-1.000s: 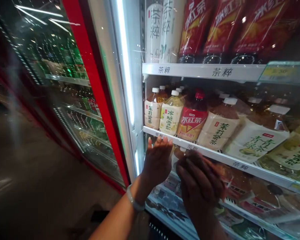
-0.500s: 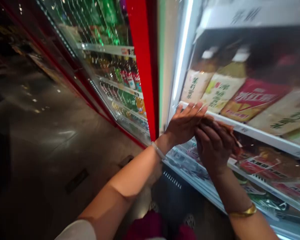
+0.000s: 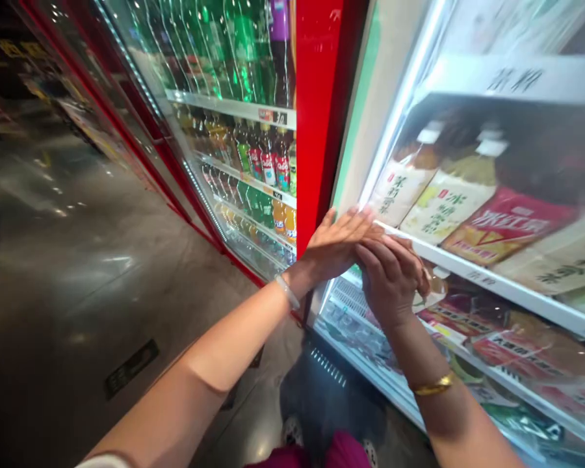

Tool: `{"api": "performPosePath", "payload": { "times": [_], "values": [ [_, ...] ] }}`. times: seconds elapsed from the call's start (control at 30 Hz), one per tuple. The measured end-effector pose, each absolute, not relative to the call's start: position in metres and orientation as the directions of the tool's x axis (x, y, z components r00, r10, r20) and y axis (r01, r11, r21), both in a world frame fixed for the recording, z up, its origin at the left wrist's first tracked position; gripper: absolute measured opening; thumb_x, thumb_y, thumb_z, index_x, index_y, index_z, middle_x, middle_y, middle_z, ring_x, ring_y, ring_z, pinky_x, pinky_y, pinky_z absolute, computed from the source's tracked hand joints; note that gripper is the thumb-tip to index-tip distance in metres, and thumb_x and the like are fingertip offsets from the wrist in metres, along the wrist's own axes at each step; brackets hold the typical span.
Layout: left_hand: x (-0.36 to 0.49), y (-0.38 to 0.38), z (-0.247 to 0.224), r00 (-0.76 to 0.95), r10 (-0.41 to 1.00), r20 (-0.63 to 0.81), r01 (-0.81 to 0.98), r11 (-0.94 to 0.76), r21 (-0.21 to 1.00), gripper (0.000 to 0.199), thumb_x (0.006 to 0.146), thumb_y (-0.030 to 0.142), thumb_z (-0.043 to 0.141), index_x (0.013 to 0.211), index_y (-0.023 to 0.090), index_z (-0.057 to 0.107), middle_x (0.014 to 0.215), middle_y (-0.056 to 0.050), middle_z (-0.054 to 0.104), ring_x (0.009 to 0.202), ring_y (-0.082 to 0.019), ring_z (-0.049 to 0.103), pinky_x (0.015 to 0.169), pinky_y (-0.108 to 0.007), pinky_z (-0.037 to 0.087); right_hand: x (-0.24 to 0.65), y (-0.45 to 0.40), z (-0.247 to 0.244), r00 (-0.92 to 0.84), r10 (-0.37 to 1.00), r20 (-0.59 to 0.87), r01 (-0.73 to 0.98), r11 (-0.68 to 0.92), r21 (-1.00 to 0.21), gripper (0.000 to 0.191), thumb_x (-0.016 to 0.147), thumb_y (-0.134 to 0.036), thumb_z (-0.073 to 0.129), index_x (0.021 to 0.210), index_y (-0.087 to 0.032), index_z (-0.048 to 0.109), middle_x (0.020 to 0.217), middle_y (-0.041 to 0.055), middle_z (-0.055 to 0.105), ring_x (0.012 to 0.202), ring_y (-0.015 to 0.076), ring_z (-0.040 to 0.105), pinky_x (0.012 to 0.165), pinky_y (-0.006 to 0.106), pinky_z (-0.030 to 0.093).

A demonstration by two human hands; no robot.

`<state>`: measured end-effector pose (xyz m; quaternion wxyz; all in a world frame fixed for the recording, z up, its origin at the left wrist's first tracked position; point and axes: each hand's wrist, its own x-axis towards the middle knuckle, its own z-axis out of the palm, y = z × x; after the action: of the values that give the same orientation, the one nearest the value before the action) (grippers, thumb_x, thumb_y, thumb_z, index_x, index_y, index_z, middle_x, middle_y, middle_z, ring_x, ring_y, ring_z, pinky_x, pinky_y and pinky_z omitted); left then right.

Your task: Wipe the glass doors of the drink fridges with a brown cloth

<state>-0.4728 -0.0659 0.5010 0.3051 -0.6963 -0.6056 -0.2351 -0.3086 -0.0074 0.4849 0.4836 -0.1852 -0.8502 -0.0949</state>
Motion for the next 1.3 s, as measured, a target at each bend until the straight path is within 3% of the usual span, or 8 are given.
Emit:
{"api": "performPosePath", "payload": {
  "times": [0.13,0.23,0.43,0.63,0.87,1.0,1.13,1.3],
  "values": [
    [-0.5,-0.059,0.51,0.132,0.645,0.753,0.991,-0.088,-0.098,0.061,0.103,0.027,0.034,0.163,0.015,0.024,0.167,-0.009,0.034,0.159,-0.022,0.022,0.133,-0.053,0.011,-0.317,0.006,0.53,-0.347,0.012,0.938,0.49,0.855,0.17,0.022,0.091,-0.026,0.069,0.112,-0.026,0.069,0.119,0.0052,0.073,0.127,0.0249,0.061,0.108,0.042,0.048],
    [-0.513,-0.055,0.519,0.148,0.635,0.758,0.989,-0.114,-0.098,0.065,0.102,0.024,0.038,0.164,0.017,0.019,0.168,-0.008,0.031,0.16,-0.021,0.017,0.133,-0.052,0.011,-0.313,0.004,0.536,-0.245,-0.032,0.969,0.541,0.825,0.164,0.026,0.089,-0.027,0.07,0.114,-0.024,0.067,0.12,0.0077,0.073,0.124,0.0279,0.064,0.106,0.045,0.051],
    [-0.53,-0.053,0.522,0.134,0.619,0.774,0.99,-0.116,-0.078,0.064,0.103,0.024,0.035,0.164,0.014,0.017,0.169,-0.009,0.028,0.16,-0.019,0.013,0.133,-0.048,0.016,-0.355,-0.007,0.526,-0.432,-0.073,0.899,0.349,0.905,0.241,0.034,0.088,-0.016,0.072,0.119,-0.028,0.065,0.118,0.0018,0.074,0.123,0.0218,0.065,0.105,0.038,0.053],
    [-0.56,-0.053,0.532,0.14,0.621,0.771,0.99,-0.091,-0.106,0.063,0.099,0.02,0.037,0.161,0.017,0.028,0.168,-0.007,0.032,0.16,-0.019,0.015,0.133,-0.05,0.012,-0.407,0.001,0.595,-0.211,-0.101,0.972,0.409,0.895,0.181,0.035,0.093,-0.02,0.06,0.127,-0.021,0.064,0.129,0.01,0.069,0.129,0.0303,0.059,0.107,0.049,0.049],
    [-0.578,-0.074,0.527,0.131,0.661,0.739,0.99,-0.057,-0.125,0.063,0.101,0.022,0.037,0.16,0.008,0.025,0.167,-0.015,0.033,0.159,-0.021,0.02,0.131,-0.044,0.022,-0.404,-0.016,0.533,-0.431,-0.129,0.893,0.354,0.886,0.298,0.036,0.088,-0.012,0.066,0.12,-0.029,0.069,0.111,0.0013,0.077,0.107,0.0208,0.069,0.097,0.035,0.051],
    [-0.588,-0.076,0.53,0.162,0.661,0.733,0.986,-0.073,-0.152,0.059,0.103,0.027,0.036,0.159,0.012,0.031,0.164,-0.011,0.04,0.158,-0.019,0.023,0.132,-0.043,0.021,-0.427,-0.006,0.602,-0.292,-0.113,0.95,0.362,0.906,0.219,0.038,0.091,-0.017,0.059,0.127,-0.028,0.065,0.125,0.0065,0.07,0.122,0.0273,0.062,0.103,0.045,0.048],
    [-0.59,-0.073,0.529,0.032,0.635,0.772,0.999,-0.016,-0.029,0.062,0.102,0.025,0.033,0.161,0.006,0.024,0.167,-0.016,0.031,0.159,-0.024,0.02,0.13,-0.045,0.027,-0.455,0.006,0.661,-0.184,-0.097,0.978,0.402,0.9,0.166,0.041,0.088,-0.022,0.06,0.129,-0.019,0.065,0.133,0.0112,0.066,0.128,0.031,0.057,0.11,0.05,0.044],
    [-0.599,-0.07,0.502,0.015,0.628,0.778,0.999,-0.035,0.009,0.049,0.1,0.034,0.042,0.144,0.014,0.054,0.157,-0.011,0.051,0.152,-0.025,0.039,0.129,-0.044,0.032,-0.463,-0.007,0.577,-0.47,-0.126,0.873,0.383,0.862,0.331,0.032,0.094,-0.023,0.062,0.125,-0.026,0.068,0.124,0.0019,0.073,0.123,0.0256,0.061,0.103,0.039,0.047]
  ]
}}
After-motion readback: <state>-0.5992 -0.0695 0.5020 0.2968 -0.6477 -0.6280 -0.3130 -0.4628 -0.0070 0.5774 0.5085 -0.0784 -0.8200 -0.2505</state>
